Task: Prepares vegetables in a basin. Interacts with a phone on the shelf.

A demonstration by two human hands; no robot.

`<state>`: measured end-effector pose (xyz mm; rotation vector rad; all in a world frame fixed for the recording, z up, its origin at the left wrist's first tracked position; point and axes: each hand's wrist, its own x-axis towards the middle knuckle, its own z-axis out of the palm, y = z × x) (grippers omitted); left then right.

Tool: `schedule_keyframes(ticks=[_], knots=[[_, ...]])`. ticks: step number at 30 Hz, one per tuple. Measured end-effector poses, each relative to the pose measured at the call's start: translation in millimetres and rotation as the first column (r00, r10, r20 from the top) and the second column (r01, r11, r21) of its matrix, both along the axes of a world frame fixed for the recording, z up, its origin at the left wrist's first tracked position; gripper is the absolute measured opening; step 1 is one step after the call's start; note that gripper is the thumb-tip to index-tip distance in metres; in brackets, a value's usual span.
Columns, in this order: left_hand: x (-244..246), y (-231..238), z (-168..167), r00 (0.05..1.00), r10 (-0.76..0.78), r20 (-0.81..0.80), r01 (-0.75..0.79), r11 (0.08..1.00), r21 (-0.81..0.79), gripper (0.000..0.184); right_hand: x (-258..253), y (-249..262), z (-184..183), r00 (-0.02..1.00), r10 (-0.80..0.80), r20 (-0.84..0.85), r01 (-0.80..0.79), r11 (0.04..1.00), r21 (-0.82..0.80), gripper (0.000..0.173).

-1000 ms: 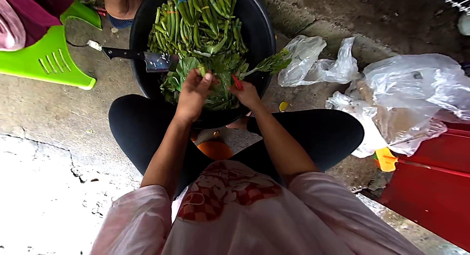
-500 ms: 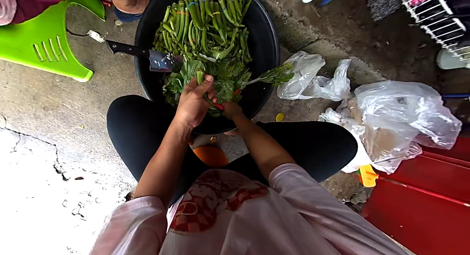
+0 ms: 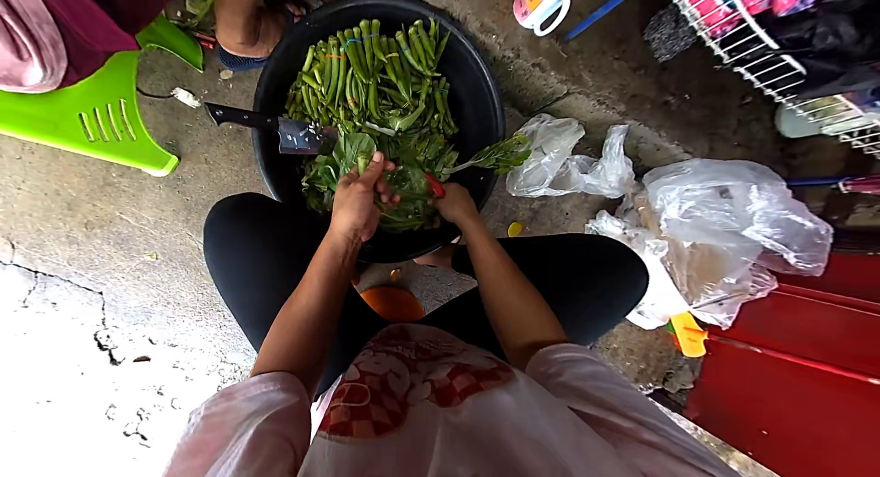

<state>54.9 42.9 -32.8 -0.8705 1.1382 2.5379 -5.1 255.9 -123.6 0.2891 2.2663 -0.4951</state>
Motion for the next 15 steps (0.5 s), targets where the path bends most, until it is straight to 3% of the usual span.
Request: schedule_keyframes(ticks=[3,5,7,9,10,12,14,15], knots=[[0,7,-2,0.993,-0.104,0.052,0.111,0.978,-0.177,0.029,18,-5,50,0.949,-0.303,-0.083,0.261,0.907,-0.331,0.027],[0,14,-4,0.977,-0.207,0.054,0.214,0.942,-0.26,0.033,37,-16,69,0.879,-0.476,-0.008,0.375,0.702,-0.606,0.016],[3,19,-7,0.967,-0.256,-0.022,0.238,0.926,-0.294,0.033,55,-29,81,0.83,-0.545,0.115,0.422,0.481,-0.768,0.011],[6,20,-7,0.958,-0.246,-0.149,0.199,0.941,-0.275,0.03,68,-37,84,0.829,-0.542,0.137,0.399,0.401,-0.825,0.01],[7,20,-6,0.951,-0.23,-0.207,0.172,0.949,-0.263,0.026,72,-39,85,0.841,-0.533,0.093,0.363,0.427,-0.828,0.011],[9,18,-4,0.931,-0.232,-0.281,0.153,0.949,-0.275,0.025,74,-33,87,0.875,-0.469,-0.116,0.213,0.589,-0.779,0.024],[11,14,-4,0.906,-0.285,-0.313,0.148,0.906,-0.397,0.029,70,-21,92,0.86,-0.331,-0.389,0.007,0.77,-0.638,0.041],[12,12,-4,0.89,-0.325,-0.318,0.148,0.869,-0.473,0.031,68,-14,96,0.817,-0.264,-0.512,-0.092,0.817,-0.569,0.044]])
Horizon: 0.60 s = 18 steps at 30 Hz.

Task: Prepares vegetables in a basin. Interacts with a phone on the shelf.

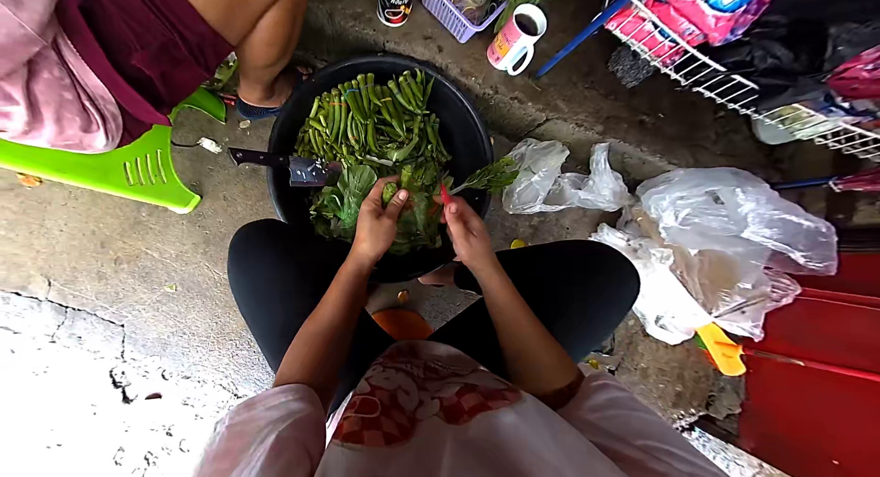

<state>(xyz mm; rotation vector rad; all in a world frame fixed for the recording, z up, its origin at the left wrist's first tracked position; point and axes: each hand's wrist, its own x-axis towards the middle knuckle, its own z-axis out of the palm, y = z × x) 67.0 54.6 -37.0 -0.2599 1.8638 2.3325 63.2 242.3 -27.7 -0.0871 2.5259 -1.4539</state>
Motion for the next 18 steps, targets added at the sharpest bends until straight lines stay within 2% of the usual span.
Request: schedule_keyframes(ticks=[2,4,8,13,15,18], knots=[[1,-3,2,0.999,-0.043,-0.033,0.039,0.992,-0.119,0.033,-6,12,12,0.979,0.101,-0.177,-0.081,0.99,0.119,0.042],[3,-3,3,0.995,-0.077,-0.067,0.063,0.979,-0.193,0.033,-12,21,22,0.953,0.195,-0.234,-0.149,0.968,0.2,0.042],[3,1,1,0.987,-0.101,-0.128,0.066,0.966,-0.25,0.031,-21,28,29,0.933,0.297,-0.204,-0.245,0.938,0.243,0.042],[2,-1,1,0.986,-0.131,-0.106,0.099,0.959,-0.264,0.031,-23,28,30,0.93,0.313,-0.194,-0.265,0.934,0.24,0.043],[3,-3,1,0.986,-0.138,-0.093,0.116,0.971,-0.208,0.031,-28,32,15,0.938,0.291,-0.188,-0.254,0.947,0.197,0.043],[2,-3,4,0.991,-0.088,-0.099,0.082,0.994,-0.067,0.029,-40,49,-30,0.985,0.171,0.03,-0.173,0.98,0.1,0.042]])
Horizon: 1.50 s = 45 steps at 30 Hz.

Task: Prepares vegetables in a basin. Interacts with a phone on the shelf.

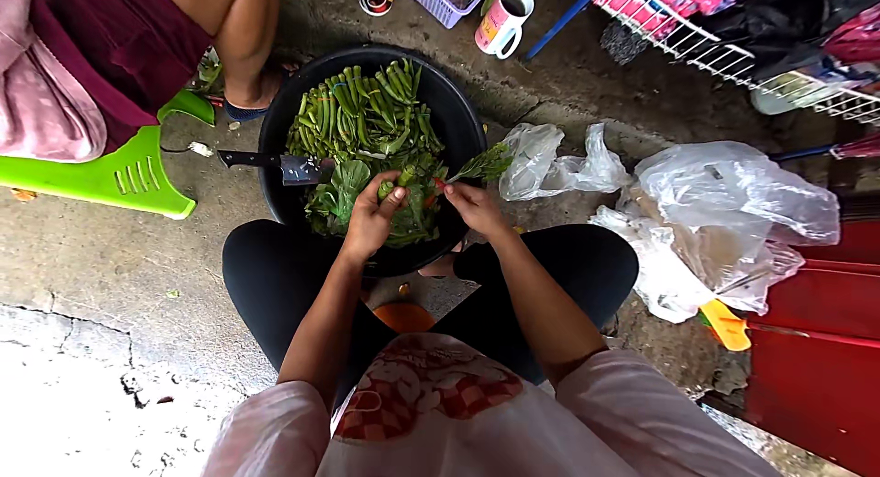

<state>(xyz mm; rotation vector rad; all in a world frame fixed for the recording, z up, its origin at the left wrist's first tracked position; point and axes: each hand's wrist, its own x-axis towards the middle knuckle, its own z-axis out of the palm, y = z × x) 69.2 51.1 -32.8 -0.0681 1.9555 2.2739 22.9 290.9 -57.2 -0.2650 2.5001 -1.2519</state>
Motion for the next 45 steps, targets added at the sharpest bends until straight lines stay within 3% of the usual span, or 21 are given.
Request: schedule_keyframes(ticks=[2,6,11,17,20,23,29,33,36,38,40,42,45], knots=[[-6,1,-2,0.997,0.073,0.019,-0.075,0.988,0.136,0.025,-7,-3,-14,0.984,-0.069,0.162,0.066,0.997,0.027,0.045],[-5,2,2,0.981,0.09,0.17,-0.153,0.9,0.407,0.027,-14,-25,-45,0.943,-0.13,0.305,0.074,0.979,0.188,0.051],[-4,0,8,0.968,0.083,0.237,-0.211,0.78,0.589,0.017,1,-51,-111,0.9,-0.029,0.434,-0.217,0.836,0.505,0.034],[-7,-8,1,0.967,0.061,0.249,-0.214,0.726,0.653,0.017,24,-58,-113,0.864,-0.022,0.503,-0.382,0.623,0.683,0.025],[-11,-7,4,0.953,0.068,0.296,-0.245,0.75,0.615,0.011,2,-53,-100,0.818,-0.033,0.575,-0.445,0.598,0.667,0.028],[-13,-4,8,0.919,0.101,0.381,-0.316,0.767,0.558,0.012,-13,-46,-66,0.818,-0.086,0.569,-0.381,0.661,0.647,0.028],[-9,2,11,0.85,0.116,0.515,-0.362,0.838,0.409,0.008,-5,-1,30,0.904,-0.294,0.309,0.071,0.818,0.571,0.025],[-4,19,6,0.841,0.035,0.54,-0.247,0.913,0.326,0.018,24,-4,60,0.849,-0.447,0.281,0.362,0.88,0.307,0.021],[0,31,2,0.852,0.074,0.518,-0.255,0.923,0.287,0.023,47,-26,52,0.771,-0.39,0.504,0.464,0.885,-0.025,0.017],[3,32,-1,0.891,0.072,0.448,-0.243,0.91,0.336,0.028,60,-43,46,0.748,-0.309,0.587,0.472,0.87,-0.144,0.011],[3,29,0,0.928,0.049,0.37,-0.204,0.898,0.391,0.029,66,-51,41,0.784,-0.287,0.55,0.433,0.888,-0.154,0.01],[5,25,1,0.956,0.061,0.285,-0.162,0.925,0.345,0.028,66,-46,43,0.867,-0.285,0.41,0.34,0.938,-0.069,0.024],[6,14,-2,0.992,0.059,0.108,-0.067,0.995,0.076,0.027,58,-26,55,0.977,-0.201,0.075,0.202,0.979,-0.007,0.037]])
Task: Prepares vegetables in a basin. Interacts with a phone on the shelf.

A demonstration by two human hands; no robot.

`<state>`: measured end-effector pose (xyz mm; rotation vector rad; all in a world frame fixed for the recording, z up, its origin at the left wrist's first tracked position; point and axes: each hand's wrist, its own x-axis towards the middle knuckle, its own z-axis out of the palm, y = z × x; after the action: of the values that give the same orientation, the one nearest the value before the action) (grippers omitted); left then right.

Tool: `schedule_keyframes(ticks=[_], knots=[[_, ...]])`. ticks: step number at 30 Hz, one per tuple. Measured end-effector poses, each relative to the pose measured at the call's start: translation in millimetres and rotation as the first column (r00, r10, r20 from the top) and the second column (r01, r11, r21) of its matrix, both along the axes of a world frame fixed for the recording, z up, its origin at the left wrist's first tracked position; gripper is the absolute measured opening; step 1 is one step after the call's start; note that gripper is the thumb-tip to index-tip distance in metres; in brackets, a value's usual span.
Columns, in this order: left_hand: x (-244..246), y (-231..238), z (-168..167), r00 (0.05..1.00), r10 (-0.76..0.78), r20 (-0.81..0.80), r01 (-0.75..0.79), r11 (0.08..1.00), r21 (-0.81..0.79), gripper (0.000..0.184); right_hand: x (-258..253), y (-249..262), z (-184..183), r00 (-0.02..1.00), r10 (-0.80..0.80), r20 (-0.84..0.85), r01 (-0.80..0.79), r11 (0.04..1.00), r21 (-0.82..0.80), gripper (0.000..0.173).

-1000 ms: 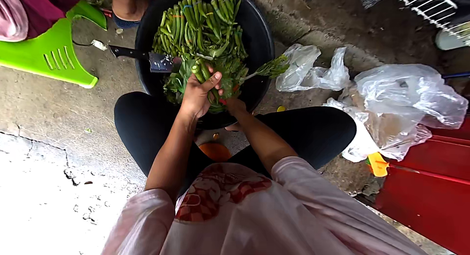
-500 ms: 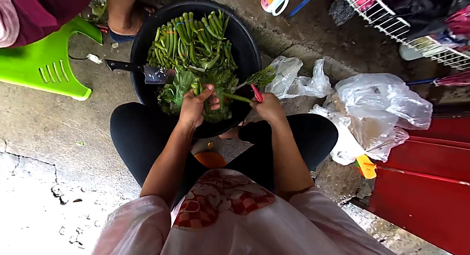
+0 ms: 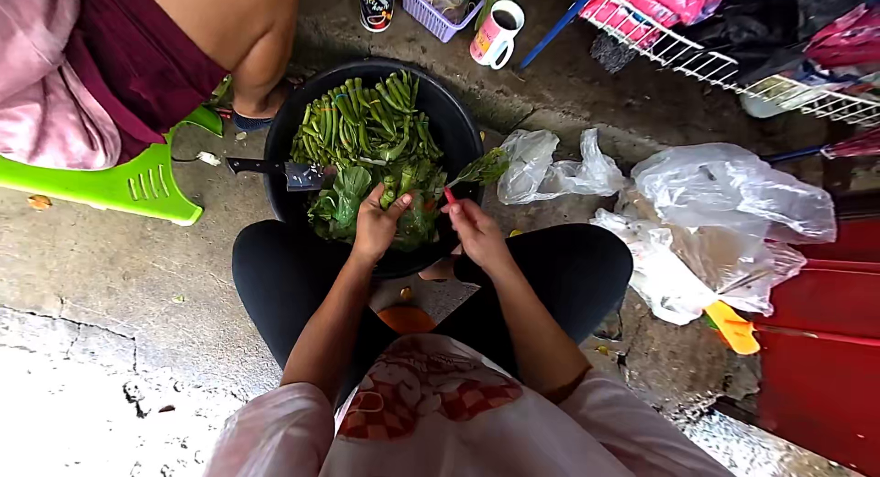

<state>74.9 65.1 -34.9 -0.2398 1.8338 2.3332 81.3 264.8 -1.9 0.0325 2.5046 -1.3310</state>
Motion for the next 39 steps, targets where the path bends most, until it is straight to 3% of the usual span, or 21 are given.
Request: schedule_keyframes(ticks=[2,4,12,16,19,22,25,27,29,33,39], knots=[[1,-3,1,0.998,-0.041,-0.057,0.033,0.989,-0.142,0.025,-7,10,10,0.972,0.124,-0.201,-0.111,0.991,0.074,0.038],[2,-3,2,0.992,-0.077,-0.102,0.052,0.971,-0.234,0.026,-15,13,20,0.936,0.238,-0.259,-0.202,0.967,0.158,0.039],[3,-6,5,0.98,-0.117,-0.162,0.047,0.922,-0.383,0.019,-33,11,25,0.903,0.367,-0.224,-0.315,0.919,0.236,0.039],[3,-7,2,0.975,-0.145,-0.168,0.065,0.911,-0.408,0.022,-50,30,-6,0.913,0.353,-0.204,-0.318,0.93,0.183,0.043],[2,-11,6,0.972,-0.127,-0.199,0.062,0.95,-0.305,0.026,-70,51,-35,0.968,0.252,0.01,-0.249,0.948,0.197,0.044],[0,-20,10,0.97,0.056,-0.235,-0.071,0.996,-0.054,0.027,-75,43,-49,0.963,0.193,0.187,-0.232,0.948,0.219,0.051],[2,-39,24,0.966,0.206,-0.159,-0.175,0.966,0.189,0.031,-68,14,-76,0.946,0.074,0.315,-0.143,0.969,0.201,0.052],[3,-53,33,0.957,0.26,-0.132,-0.217,0.937,0.273,0.033,-62,-8,-109,0.927,0.011,0.375,-0.091,0.976,0.197,0.044],[4,-64,36,0.949,0.293,-0.118,-0.245,0.919,0.307,0.028,-49,-30,-144,0.925,0.017,0.379,-0.108,0.97,0.219,0.028],[1,-72,32,0.938,0.343,-0.056,-0.309,0.897,0.315,0.023,-46,-57,-200,0.845,0.162,0.509,-0.316,0.92,0.233,0.029],[0,-71,31,0.952,0.306,-0.017,-0.289,0.914,0.286,0.024,-41,-91,-211,0.759,0.219,0.614,-0.491,0.811,0.317,0.031]])
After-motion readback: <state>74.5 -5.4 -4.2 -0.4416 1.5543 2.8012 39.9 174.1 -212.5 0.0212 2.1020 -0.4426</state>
